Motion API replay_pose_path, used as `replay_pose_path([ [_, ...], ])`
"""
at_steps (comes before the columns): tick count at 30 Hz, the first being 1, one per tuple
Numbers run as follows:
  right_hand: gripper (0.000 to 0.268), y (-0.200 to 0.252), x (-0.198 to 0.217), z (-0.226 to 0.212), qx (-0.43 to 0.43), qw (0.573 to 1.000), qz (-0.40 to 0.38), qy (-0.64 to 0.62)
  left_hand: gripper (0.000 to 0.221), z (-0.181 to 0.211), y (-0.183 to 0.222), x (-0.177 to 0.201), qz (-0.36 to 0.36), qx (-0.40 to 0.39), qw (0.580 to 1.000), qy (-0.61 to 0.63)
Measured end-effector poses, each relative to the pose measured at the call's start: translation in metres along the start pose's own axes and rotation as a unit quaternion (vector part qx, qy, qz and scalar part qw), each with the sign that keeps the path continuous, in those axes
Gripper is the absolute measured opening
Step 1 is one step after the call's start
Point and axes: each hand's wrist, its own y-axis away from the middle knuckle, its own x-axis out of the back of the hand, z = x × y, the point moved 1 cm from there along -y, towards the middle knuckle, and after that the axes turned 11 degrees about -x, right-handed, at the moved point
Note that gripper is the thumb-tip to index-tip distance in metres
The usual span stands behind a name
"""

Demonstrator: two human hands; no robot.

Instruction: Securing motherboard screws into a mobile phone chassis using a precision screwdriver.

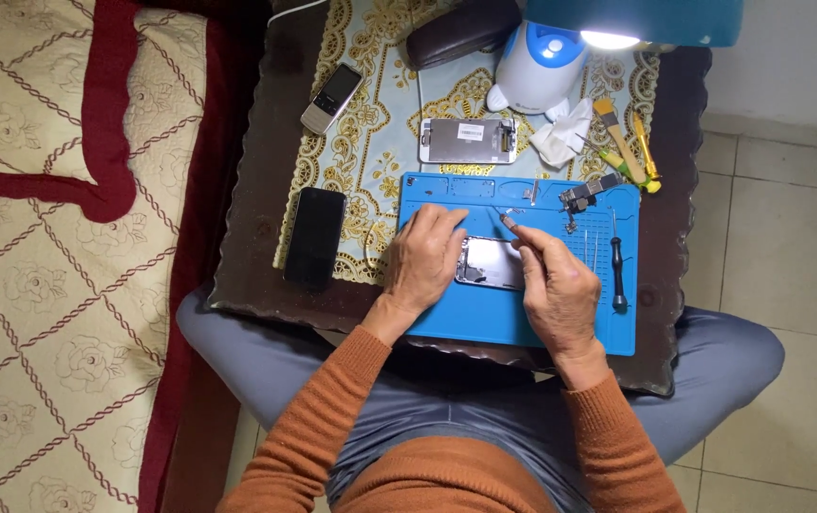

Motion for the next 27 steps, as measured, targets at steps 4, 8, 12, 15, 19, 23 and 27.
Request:
replay_pose_path([
  [4, 0.023, -0.007, 0.002, 0.008, -0.006, 1.000, 0.012, 0.026, 0.027, -0.008, -0.006, -0.005, 0.006, -0.011, 1.000, 0.007],
  [8, 0.023, -0.015, 0.005, 0.004, 0.003, 0.999, 0.019, 0.047, 0.027, -0.014, -0.031, -0.009, -0.005, -0.035, 0.999, -0.026],
  [12, 0.024, -0.020, 0.007, 0.000, -0.019, 0.996, -0.004, 0.090, 0.030, -0.027, -0.050, -0.024, -0.018, -0.122, 0.985, -0.124],
  [15, 0.025, -0.022, 0.008, 0.000, -0.026, 0.995, -0.014, 0.097, 0.033, -0.018, -0.061, -0.022, -0.031, -0.139, 0.984, -0.111],
  [19, 0.025, -0.021, 0.008, 0.003, -0.022, 0.993, -0.023, 0.111, 0.031, -0.016, -0.066, -0.028, -0.035, -0.159, 0.980, -0.115],
  [23, 0.026, -0.022, 0.010, 0.000, -0.018, 0.994, -0.026, 0.106, 0.035, -0.021, -0.066, -0.033, -0.035, -0.174, 0.978, -0.109],
  [27, 0.026, -0.018, 0.012, 0.000, -0.016, 0.994, -0.022, 0.104, 0.032, -0.024, -0.063, -0.035, -0.037, -0.203, 0.970, -0.126],
])
